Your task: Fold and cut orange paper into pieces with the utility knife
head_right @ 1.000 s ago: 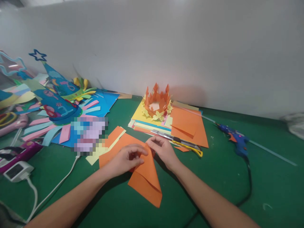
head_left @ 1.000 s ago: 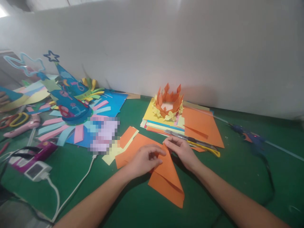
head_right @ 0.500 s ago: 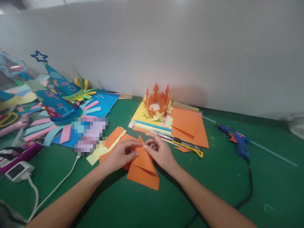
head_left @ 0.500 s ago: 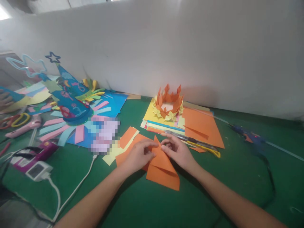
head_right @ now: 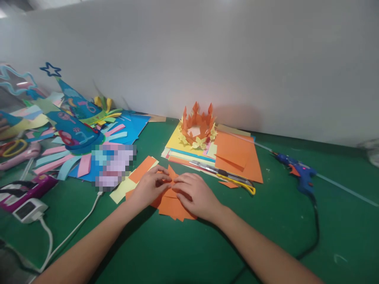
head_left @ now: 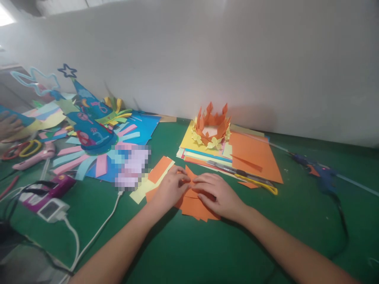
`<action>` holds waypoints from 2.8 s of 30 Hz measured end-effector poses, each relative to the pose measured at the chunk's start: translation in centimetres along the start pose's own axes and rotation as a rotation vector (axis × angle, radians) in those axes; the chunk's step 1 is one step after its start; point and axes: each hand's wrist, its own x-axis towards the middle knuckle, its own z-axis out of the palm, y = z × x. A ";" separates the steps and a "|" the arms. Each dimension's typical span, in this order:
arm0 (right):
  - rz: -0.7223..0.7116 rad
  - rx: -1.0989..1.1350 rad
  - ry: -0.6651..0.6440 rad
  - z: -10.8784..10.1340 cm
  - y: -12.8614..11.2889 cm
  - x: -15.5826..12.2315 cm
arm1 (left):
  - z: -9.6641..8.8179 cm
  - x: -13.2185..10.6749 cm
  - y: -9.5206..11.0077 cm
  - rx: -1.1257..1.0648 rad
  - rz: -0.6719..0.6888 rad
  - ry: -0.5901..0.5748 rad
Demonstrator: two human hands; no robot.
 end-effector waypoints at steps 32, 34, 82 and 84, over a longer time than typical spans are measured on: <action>-0.072 -0.222 -0.127 0.0 0.5 -0.5 | -3.7 -0.7 0.6 0.218 0.200 -0.408; -0.069 -0.224 -0.137 0.0 0.5 -0.5 | -3.7 -0.7 0.6 0.218 0.196 -0.405; 0.144 -0.080 -0.105 -0.4 -0.7 0.4 | -2.7 0.3 -0.4 0.336 0.144 -0.264; 0.156 -0.094 -0.104 -0.3 -0.5 0.5 | -2.8 0.3 -0.2 0.343 0.134 -0.277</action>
